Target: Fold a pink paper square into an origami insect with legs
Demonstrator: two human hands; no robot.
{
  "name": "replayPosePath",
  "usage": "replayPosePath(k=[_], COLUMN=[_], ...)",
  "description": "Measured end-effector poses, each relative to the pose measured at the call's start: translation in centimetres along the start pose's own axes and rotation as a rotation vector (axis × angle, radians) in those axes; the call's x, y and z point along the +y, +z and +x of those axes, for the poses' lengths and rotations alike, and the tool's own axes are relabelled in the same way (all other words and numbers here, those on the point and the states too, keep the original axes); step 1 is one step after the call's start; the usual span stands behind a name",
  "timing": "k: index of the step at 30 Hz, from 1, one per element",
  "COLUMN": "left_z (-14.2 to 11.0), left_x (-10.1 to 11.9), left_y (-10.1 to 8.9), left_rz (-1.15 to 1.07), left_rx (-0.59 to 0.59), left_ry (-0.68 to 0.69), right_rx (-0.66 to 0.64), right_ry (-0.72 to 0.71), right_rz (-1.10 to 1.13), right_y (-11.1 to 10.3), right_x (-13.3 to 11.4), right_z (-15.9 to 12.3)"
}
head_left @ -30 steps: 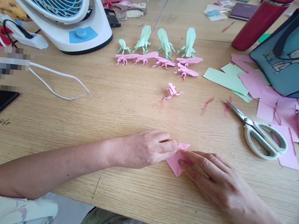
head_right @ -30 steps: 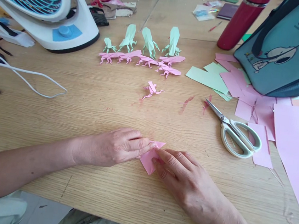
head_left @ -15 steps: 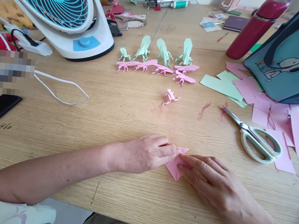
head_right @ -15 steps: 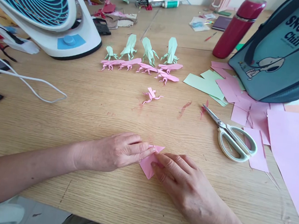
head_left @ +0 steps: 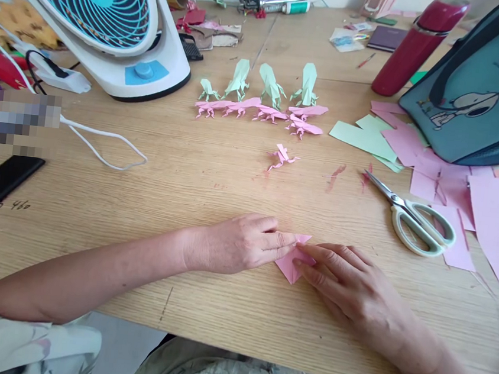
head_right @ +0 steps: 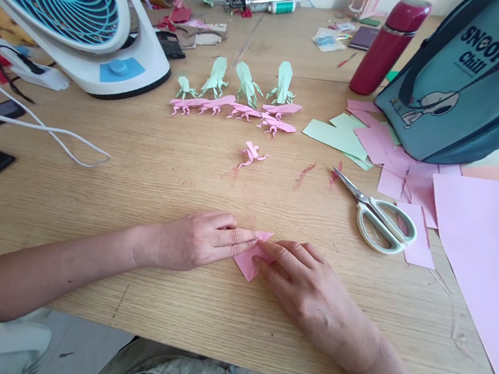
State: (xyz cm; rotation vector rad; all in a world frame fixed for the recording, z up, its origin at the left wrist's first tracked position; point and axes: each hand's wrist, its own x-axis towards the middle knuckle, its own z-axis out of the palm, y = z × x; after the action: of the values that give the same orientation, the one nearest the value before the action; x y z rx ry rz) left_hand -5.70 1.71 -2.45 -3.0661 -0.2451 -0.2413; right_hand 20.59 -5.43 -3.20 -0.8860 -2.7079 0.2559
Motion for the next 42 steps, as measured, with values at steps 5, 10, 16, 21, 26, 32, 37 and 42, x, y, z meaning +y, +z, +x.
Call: replayPosePath(k=[5,10,16,21,26,32,37,42], left_z=[0.1,0.2,-0.1,-0.4,-0.4,-0.5,-0.4,-0.3], left_x=[0.5,2.0,3.0,3.0,2.9,2.9,2.9,2.8], left_y=[-0.3,-0.6,-0.5,-0.2,-0.3,-0.4,-0.3,-0.3], left_rz=[0.007,0.028,0.057,0.069,0.034,0.033,0.036,-0.015], left_rx=[-0.021,-0.010,-0.005,0.042,0.005,0.015,0.045,0.019], left_ry=[-0.023,-0.101,-0.139,-0.137,-0.149,-0.157,-0.152,-0.156], right_rx=[0.020,0.071,0.006,0.033,0.078,0.072,0.063,0.060], right_ry=[-0.005,-0.003,0.013,0.050,0.126,0.150,0.132,0.111], right_rz=[-0.036,0.010,0.100,0.134,0.151,0.108,0.084,0.085], right_y=[0.2,-0.1,-0.5,-0.4,-0.2,-0.5,-0.7,-0.4], right_x=[-0.2,-0.4,-1.0,-1.1,-0.3,0.5,0.8,1.1], right_z=[0.1,0.0,-1.7,-3.4,-3.3,-0.8,0.6,0.6])
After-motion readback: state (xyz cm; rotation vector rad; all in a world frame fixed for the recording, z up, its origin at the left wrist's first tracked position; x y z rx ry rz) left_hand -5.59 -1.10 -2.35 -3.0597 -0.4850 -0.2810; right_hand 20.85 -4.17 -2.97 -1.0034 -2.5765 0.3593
